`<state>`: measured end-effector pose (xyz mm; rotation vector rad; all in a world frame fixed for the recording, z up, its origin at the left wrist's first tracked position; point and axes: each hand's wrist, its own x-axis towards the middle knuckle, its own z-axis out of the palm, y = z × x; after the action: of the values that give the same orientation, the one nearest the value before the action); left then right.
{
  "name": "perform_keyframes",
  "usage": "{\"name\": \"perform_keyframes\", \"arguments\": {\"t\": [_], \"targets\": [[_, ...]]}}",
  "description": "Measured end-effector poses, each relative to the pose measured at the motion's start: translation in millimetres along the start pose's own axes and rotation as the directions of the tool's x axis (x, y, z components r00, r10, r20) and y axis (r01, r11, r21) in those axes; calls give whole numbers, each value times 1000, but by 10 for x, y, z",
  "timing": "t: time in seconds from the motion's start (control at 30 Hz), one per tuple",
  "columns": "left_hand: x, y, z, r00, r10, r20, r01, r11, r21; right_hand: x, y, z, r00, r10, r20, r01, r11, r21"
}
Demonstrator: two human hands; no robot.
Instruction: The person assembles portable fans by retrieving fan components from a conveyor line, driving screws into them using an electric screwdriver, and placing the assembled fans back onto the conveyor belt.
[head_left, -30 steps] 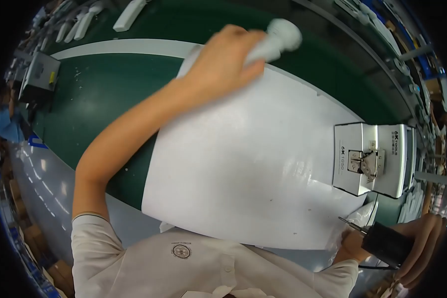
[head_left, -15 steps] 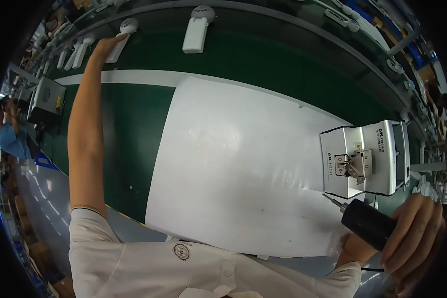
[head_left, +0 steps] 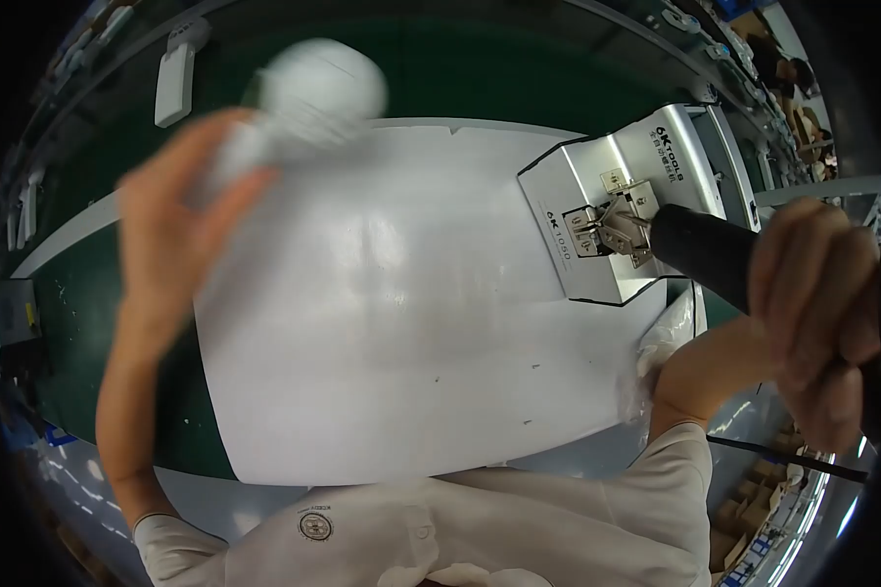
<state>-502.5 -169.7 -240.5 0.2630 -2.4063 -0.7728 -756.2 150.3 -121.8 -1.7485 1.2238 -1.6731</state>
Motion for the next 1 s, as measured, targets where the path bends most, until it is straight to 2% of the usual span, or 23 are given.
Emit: {"name": "perform_keyframes", "arguments": {"t": [0.07, 0.1, 0.13, 0.23, 0.33, 0.4, 0.43, 0.47, 0.53, 0.63, 0.7, 0.8, 0.87, 1.0], "targets": [[-125, 333, 518, 950, 299, 92, -311, 936, 164, 19, 25, 25, 1000, 16, 6, -16, 1000, -7], [-187, 348, 802, 896, 436, 82, -443, 871, 213, 30, 42, 29, 1000, 27, 6, -27, 1000, -13], [-217, 426, 960, 846, 526, 91, -526, 792, 309, 52, 53, 25, 999, 37, -4, -37, 999, -21], [-310, 645, 1037, 837, 536, 112, -544, 789, 285, 141, 114, -43, 996, 79, -36, -80, 997, -23], [-380, 759, 964, 823, 530, 206, -564, 808, 172, 259, 180, 26, 993, 81, 86, -86, 995, 55], [-401, 690, 973, 809, 547, 216, -576, 810, 108, 323, 278, 204, 961, -9, 276, -55, 973, 223], [-407, 619, 967, 790, 575, 213, -595, 803, 41, 347, 363, 304, 932, -97, 349, -44, 926, 375], [-409, 552, 948, 770, 605, 204, -615, 788, -20, 379, 423, 407, 891, -202, 406, -41, 856, 515], [-408, 505, 957, 754, 627, 193, -623, 777, -89, 398, 470, 483, 845, -305, 440, -62, 761, 646], [-424, 511, 1012, 762, 632, 141, -625, 775, -94, 430, 479, 538, 845, -175, 505, -87, 887, 454], [-445, 496, 1002, 766, 631, 124, -625, 776, -92, 439, 485, 590, 842, -134, 522, -94, 917, 387], [-454, 487, 1016, 772, 624, 119, -618, 781, -85, 387, 462, 611, 849, 23, 527, -202, 937, 284], [-462, 496, 1016, 777, 618, 116, -613, 786, -79, 389, 479, 619, 845, 73, 530, -239, 938, 251], [-458, 529, 1017, 780, 607, 152, -606, 793, -55, 401, 567, 587, 849, 65, 524, -228, 940, 254]]}}
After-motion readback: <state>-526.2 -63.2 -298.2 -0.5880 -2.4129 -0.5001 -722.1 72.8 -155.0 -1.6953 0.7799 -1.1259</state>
